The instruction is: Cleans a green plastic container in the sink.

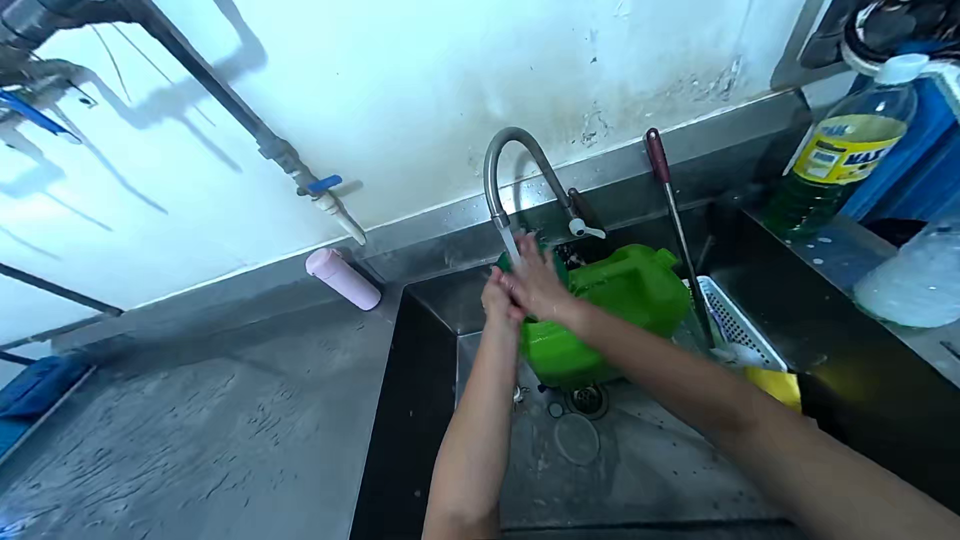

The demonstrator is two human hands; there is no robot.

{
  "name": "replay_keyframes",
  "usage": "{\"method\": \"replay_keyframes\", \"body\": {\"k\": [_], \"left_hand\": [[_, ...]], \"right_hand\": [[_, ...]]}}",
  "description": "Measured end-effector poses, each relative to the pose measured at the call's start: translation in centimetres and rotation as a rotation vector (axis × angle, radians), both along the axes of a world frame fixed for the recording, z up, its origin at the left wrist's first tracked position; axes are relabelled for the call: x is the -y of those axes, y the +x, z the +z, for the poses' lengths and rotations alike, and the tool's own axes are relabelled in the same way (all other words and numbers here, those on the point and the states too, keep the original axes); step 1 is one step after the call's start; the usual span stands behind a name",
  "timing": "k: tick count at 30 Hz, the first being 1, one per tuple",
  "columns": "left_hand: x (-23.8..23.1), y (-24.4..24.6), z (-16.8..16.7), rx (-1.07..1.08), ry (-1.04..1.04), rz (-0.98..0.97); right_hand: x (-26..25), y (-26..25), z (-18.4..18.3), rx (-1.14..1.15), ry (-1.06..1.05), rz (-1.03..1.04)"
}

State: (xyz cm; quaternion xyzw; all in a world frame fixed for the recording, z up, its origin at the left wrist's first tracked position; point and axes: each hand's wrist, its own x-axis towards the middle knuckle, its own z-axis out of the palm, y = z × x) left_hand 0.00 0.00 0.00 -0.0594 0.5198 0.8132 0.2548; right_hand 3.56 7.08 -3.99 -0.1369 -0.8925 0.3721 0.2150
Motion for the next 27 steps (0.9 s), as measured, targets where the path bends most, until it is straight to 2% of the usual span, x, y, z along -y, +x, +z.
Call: {"method": "replay_keyframes", "body": {"k": [2, 5, 6, 7, 9, 10, 11, 12, 13, 15, 17, 19, 21, 23, 25, 26, 27], "left_hand": [[0.2, -0.3, 0.3, 0.004, -0.025, -0.043], [1.1, -0.4, -0.2, -0.052, -0.028, -0.112], [1.5, -1.3, -0.8, -0.128, -0.058, -0.153], [2.2, -2.5, -1.5, -0.238, -0.126, -0.213], [3.7, -5.1, -3.1, -0.5, -0.331, -0.38], [4.2, -6.1, -3.9, -0.599, -0.415, -0.481], [4.5, -6.4, -4.7, -0.641, -0.465, -0.566], [4.4, -6.1, -5.4, -0.668, -0.519, -0.62], [4.2, -5.6, -5.8, -0.69, -0.575, -0.637], [3.7, -4.9, -5.8, -0.725, -0.711, -0.588], [3.5, -4.5, -4.4, -0.733, -0.748, -0.434], [3.9, -4.6, -2.8, -0.695, -0.593, -0.33], [3.6, -4.8, -1.2, -0.669, -0.53, -0.341], [2.7, -5.2, -0.2, -0.879, -0.825, -0.469], [0.8, -3.8, 0.4, -1.14, -1.206, -0.617], [-0.1, -2.5, 0.3, -1.201, -1.262, -0.717], [-0.5, -1.2, -0.3, -1.289, -1.207, -0.798]], "right_hand": [[0.4, 0.9, 0.5, 0.005, -0.068, 0.015], [-3.3, 0.8, 0.5, 0.029, -0.288, -0.186], [-4.0, 1.2, 0.8, 0.02, -0.281, -0.189], [-4.1, 2.0, 1.3, -0.015, -0.203, -0.145], [-2.7, 3.6, 1.6, -0.068, 0.138, 0.041], [-1.8, 4.1, 1.7, 0.028, 0.281, 0.167], [-1.4, 4.1, 1.4, 0.213, 0.332, 0.27], [-1.3, 3.6, 0.9, 0.383, 0.289, 0.292], [-1.7, 2.5, 0.1, 0.446, 0.256, 0.225], [-1.7, -0.1, -1.1, 0.451, 0.23, 0.058], [0.1, -1.1, -0.1, 0.426, 0.261, 0.06], [-0.1, -0.8, 1.6, 0.312, 0.158, -0.032], [-2.7, -0.4, 2.7, 0.262, -0.158, -0.202], [-3.2, -0.1, 2.8, 0.19, -0.495, -0.279], [-1.7, 0.2, 3.7, 0.141, -0.592, -0.346], [-1.4, 0.3, 3.8, 0.128, -0.594, -0.36], [-1.9, 0.5, 3.5, 0.108, -0.576, -0.365]]}}
